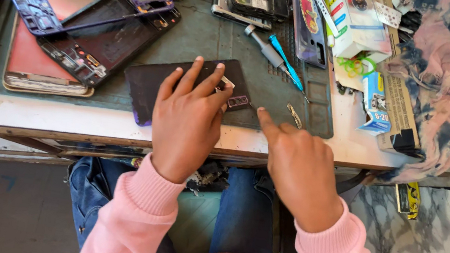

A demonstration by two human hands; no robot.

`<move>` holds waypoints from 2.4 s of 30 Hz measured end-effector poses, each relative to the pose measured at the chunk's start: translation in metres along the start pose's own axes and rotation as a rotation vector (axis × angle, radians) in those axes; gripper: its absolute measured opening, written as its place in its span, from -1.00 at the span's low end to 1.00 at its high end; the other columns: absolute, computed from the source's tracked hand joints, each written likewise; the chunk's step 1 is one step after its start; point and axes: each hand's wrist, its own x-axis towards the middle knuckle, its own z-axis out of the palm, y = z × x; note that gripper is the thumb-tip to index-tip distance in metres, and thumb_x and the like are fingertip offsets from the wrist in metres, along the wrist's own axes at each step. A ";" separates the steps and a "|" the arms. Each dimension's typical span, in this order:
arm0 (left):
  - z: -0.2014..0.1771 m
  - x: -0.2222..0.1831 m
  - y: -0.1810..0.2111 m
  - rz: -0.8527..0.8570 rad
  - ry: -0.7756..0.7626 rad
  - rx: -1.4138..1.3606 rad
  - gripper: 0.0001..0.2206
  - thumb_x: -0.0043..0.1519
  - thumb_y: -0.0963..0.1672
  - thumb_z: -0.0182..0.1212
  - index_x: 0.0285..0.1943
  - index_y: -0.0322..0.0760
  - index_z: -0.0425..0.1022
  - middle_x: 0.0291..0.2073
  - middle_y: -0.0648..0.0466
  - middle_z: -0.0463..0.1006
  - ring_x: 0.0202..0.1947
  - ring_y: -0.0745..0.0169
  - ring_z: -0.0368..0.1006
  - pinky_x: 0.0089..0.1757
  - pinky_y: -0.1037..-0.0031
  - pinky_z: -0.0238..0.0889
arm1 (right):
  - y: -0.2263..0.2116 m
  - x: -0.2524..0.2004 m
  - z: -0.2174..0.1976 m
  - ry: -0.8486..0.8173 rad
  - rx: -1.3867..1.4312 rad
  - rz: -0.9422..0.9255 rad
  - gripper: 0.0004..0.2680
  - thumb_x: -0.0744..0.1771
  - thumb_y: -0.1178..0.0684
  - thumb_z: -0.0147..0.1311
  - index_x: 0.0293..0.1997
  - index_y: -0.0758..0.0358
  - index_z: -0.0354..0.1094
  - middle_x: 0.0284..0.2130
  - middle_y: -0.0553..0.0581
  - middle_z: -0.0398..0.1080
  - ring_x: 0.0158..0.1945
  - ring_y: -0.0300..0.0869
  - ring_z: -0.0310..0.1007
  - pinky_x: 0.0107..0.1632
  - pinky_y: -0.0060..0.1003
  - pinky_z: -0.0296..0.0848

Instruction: The person disassembles a smartphone at a repair bench, using a small pry tool to separate internal components and removing the back cover.

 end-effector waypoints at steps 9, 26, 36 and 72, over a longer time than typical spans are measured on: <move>0.002 -0.001 0.000 -0.012 -0.007 -0.003 -0.72 0.18 -0.18 0.24 0.07 -0.21 0.64 0.25 0.02 0.52 0.37 -0.09 0.26 0.28 0.07 0.01 | -0.018 -0.001 -0.008 -0.016 -0.089 -0.094 -0.57 0.22 0.25 0.04 0.26 0.21 0.37 -0.44 0.21 0.49 -0.49 0.09 0.54 -0.43 -0.04 0.50; 0.001 -0.002 0.001 -0.016 0.026 0.001 -0.75 0.19 -0.19 0.22 0.04 -0.24 0.63 0.23 0.00 0.54 0.35 -0.10 0.28 0.27 0.07 0.03 | -0.018 -0.003 0.002 0.012 -0.008 -0.124 -0.56 0.21 0.28 0.04 0.26 0.26 0.38 -0.45 0.24 0.48 -0.48 0.13 0.52 -0.43 0.00 0.47; 0.003 -0.002 0.002 -0.012 0.033 -0.009 -0.74 0.19 -0.19 0.22 0.05 -0.27 0.63 0.22 -0.01 0.54 0.35 -0.12 0.29 0.27 0.06 0.04 | -0.018 -0.005 0.010 0.075 -0.023 -0.051 -0.59 0.23 0.27 0.04 0.24 0.20 0.38 -0.40 0.23 0.49 -0.48 0.15 0.51 -0.39 0.02 0.48; -0.022 0.039 -0.002 -0.014 -0.111 0.259 -0.11 -0.19 0.03 0.53 0.39 -0.41 0.38 0.00 -0.13 0.50 0.14 -0.17 0.34 0.33 -0.22 -0.25 | 0.038 -0.029 0.043 0.328 0.742 -0.026 -0.73 0.36 0.27 0.05 0.21 0.26 0.42 -0.43 0.30 0.44 -0.48 -0.02 0.42 -0.32 -0.21 0.41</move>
